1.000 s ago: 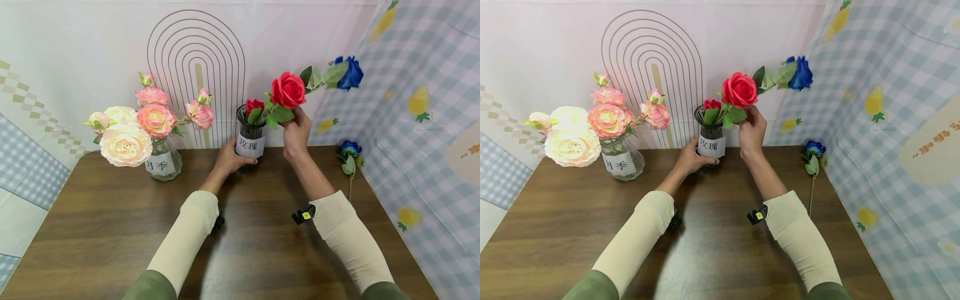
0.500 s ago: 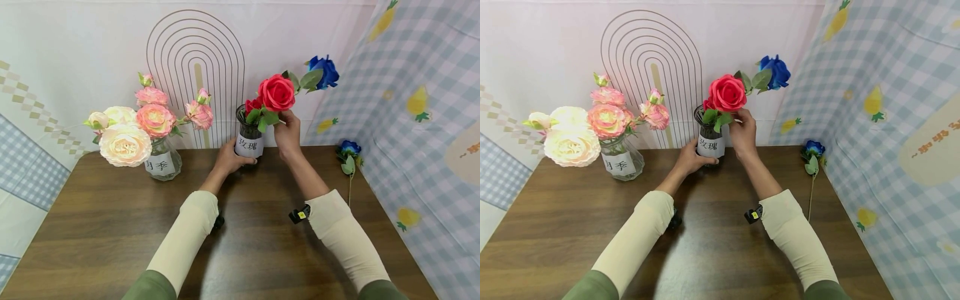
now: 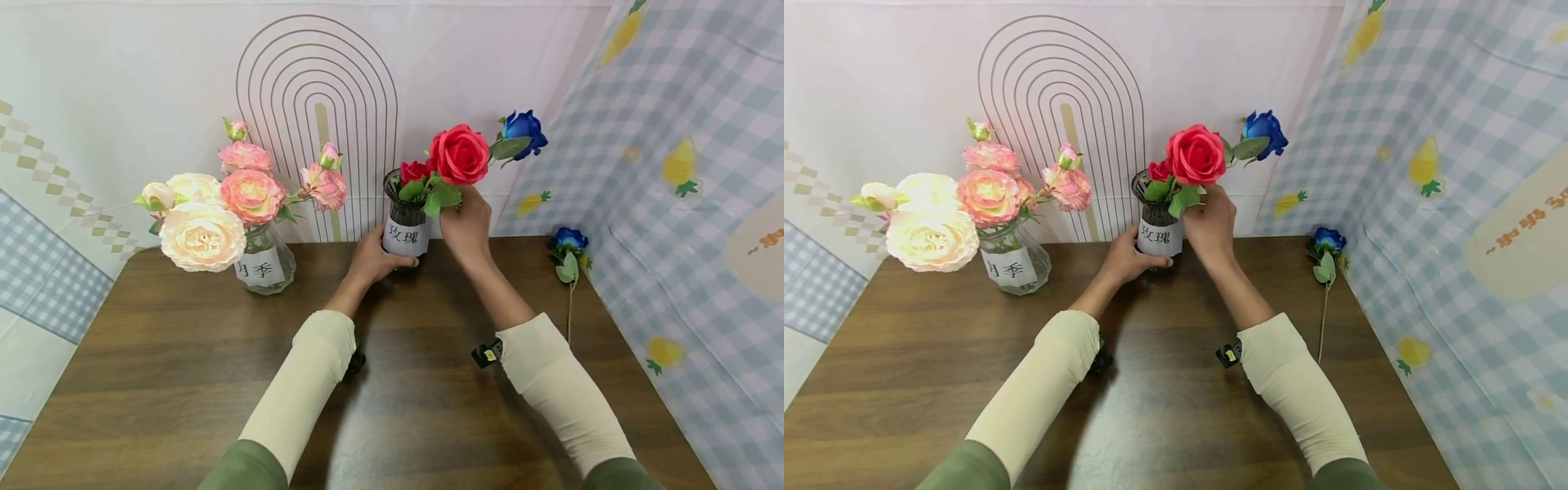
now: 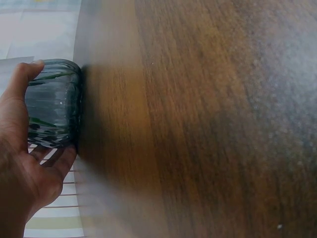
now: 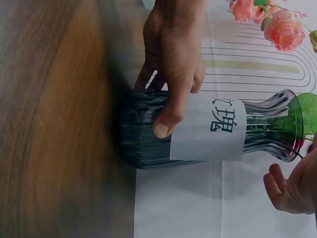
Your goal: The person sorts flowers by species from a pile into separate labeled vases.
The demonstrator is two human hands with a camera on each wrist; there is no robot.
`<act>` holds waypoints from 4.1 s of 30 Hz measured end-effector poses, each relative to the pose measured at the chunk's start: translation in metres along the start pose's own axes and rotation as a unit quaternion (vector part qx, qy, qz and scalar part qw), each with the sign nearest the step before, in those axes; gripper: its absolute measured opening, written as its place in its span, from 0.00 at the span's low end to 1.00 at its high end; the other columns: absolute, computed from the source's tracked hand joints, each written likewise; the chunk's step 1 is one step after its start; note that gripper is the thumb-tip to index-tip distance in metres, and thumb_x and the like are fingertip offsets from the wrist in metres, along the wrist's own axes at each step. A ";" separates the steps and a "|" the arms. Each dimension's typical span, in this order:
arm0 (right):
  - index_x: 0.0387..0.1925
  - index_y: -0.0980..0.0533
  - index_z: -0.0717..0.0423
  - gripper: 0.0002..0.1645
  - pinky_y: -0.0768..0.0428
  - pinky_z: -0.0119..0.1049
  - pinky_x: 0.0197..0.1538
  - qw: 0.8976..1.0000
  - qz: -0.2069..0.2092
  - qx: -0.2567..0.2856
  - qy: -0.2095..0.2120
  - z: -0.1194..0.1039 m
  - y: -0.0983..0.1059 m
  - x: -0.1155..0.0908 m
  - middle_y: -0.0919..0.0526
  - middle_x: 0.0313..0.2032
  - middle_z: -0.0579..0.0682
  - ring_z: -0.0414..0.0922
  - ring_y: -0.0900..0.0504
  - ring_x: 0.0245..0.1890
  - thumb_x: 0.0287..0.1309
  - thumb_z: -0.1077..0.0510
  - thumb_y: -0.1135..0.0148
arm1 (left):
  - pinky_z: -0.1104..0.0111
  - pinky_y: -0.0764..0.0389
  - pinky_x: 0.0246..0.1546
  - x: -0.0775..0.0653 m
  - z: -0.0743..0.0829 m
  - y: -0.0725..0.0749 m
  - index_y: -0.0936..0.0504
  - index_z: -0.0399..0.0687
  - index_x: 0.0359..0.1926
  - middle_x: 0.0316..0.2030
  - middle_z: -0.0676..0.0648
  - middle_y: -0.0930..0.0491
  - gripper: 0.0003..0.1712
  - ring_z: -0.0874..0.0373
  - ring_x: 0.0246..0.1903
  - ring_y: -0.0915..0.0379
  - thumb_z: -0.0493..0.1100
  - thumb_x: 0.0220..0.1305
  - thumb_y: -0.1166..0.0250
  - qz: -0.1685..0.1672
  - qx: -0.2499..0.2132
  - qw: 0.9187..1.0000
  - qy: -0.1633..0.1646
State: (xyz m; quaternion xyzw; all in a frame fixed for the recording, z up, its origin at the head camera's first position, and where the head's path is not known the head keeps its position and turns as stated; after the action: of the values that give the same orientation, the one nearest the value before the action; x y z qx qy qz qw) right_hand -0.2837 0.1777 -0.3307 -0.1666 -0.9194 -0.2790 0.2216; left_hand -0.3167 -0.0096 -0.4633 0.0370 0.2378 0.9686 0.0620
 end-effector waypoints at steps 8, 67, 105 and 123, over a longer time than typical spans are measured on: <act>0.34 0.22 0.63 0.11 0.23 0.58 0.48 1.000 0.010 0.006 0.016 -0.001 0.001 0.004 0.15 0.32 0.66 0.64 0.21 0.37 0.72 0.64 0.47 | 0.48 0.17 0.66 0.002 -0.002 0.000 0.21 0.45 0.71 0.60 0.41 0.13 0.48 0.43 0.59 0.17 0.50 0.52 0.09 -0.001 -0.004 1.000 -0.003; 0.73 0.23 0.67 0.43 0.16 0.28 0.40 0.926 -0.226 -0.152 -0.260 0.185 0.175 -0.056 0.14 0.61 0.68 0.39 0.14 0.42 0.87 0.33 0.50 | 0.49 0.19 0.71 0.001 -0.004 -0.004 0.23 0.44 0.76 0.64 0.41 0.14 0.52 0.43 0.63 0.18 0.48 0.54 0.09 -0.003 -0.010 1.000 -0.006; 0.66 0.28 0.82 0.25 0.09 0.35 0.40 0.881 -0.288 -0.086 -0.366 0.226 0.195 -0.075 0.12 0.42 0.49 0.35 0.16 0.35 0.83 0.63 0.45 | 0.57 0.16 0.61 0.016 -0.024 -0.007 0.18 0.51 0.67 0.57 0.47 0.10 0.49 0.52 0.55 0.16 0.58 0.45 0.07 0.001 -0.009 1.000 -0.009; 0.64 0.33 0.70 0.16 0.09 0.29 0.50 0.888 -0.239 0.107 -0.378 0.210 0.176 -0.071 0.20 0.42 0.46 0.35 0.14 0.40 0.88 0.63 0.49 | 0.52 0.16 0.63 0.009 -0.015 -0.006 0.19 0.47 0.68 0.59 0.43 0.11 0.50 0.47 0.57 0.17 0.56 0.47 0.07 -0.005 -0.015 1.000 -0.006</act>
State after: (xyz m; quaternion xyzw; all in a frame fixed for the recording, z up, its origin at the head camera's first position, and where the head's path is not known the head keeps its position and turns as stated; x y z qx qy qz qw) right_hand -0.2141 0.4269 -0.4454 -0.0094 -0.9698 -0.1397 -0.1995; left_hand -0.3266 -0.0104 -0.4789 0.0405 0.2233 0.9715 0.0692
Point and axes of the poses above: each hand's wrist, its own x-axis towards the middle knuckle, its own y-axis out of the back of the hand, z = x × y, the point moved 4 cm from there along x, towards the middle knuckle
